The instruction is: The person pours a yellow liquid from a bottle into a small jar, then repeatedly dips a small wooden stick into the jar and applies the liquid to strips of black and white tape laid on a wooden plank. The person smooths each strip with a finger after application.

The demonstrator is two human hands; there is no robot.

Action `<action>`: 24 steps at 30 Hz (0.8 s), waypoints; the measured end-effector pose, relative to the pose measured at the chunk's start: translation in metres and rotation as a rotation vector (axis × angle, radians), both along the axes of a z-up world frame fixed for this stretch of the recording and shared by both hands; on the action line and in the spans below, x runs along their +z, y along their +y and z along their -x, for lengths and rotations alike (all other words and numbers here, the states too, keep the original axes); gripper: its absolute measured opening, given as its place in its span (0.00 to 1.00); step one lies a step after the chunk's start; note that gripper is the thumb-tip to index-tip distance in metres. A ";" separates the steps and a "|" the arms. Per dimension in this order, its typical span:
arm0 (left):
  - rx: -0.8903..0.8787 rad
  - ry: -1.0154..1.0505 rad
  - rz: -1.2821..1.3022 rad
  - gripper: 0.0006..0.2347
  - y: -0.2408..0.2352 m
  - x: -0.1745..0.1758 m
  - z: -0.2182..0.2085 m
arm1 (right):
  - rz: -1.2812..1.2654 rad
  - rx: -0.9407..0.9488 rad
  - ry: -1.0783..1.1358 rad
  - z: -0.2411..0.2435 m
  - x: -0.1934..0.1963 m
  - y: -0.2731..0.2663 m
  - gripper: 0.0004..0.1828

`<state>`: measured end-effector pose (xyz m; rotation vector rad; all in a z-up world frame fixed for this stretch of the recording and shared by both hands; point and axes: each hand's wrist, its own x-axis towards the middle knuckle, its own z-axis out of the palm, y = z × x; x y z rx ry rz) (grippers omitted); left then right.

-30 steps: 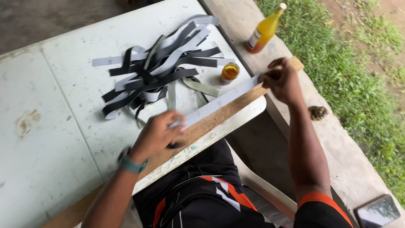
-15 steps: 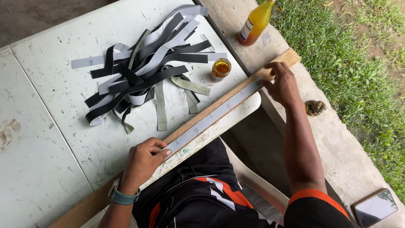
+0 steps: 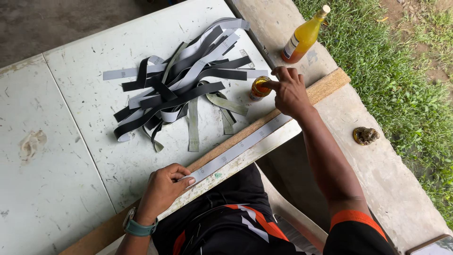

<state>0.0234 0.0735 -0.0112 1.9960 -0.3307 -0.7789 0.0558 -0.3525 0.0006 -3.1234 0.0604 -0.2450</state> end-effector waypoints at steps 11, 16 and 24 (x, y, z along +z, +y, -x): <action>-0.015 -0.004 0.012 0.15 0.005 -0.002 -0.002 | -0.160 -0.026 0.007 0.007 0.022 -0.003 0.40; -0.023 0.059 -0.029 0.16 0.001 0.003 -0.004 | -0.215 0.000 0.026 0.033 0.043 -0.005 0.35; 0.048 0.065 -0.056 0.09 0.011 0.001 -0.005 | -1.437 0.103 -0.133 0.138 0.059 -0.029 0.53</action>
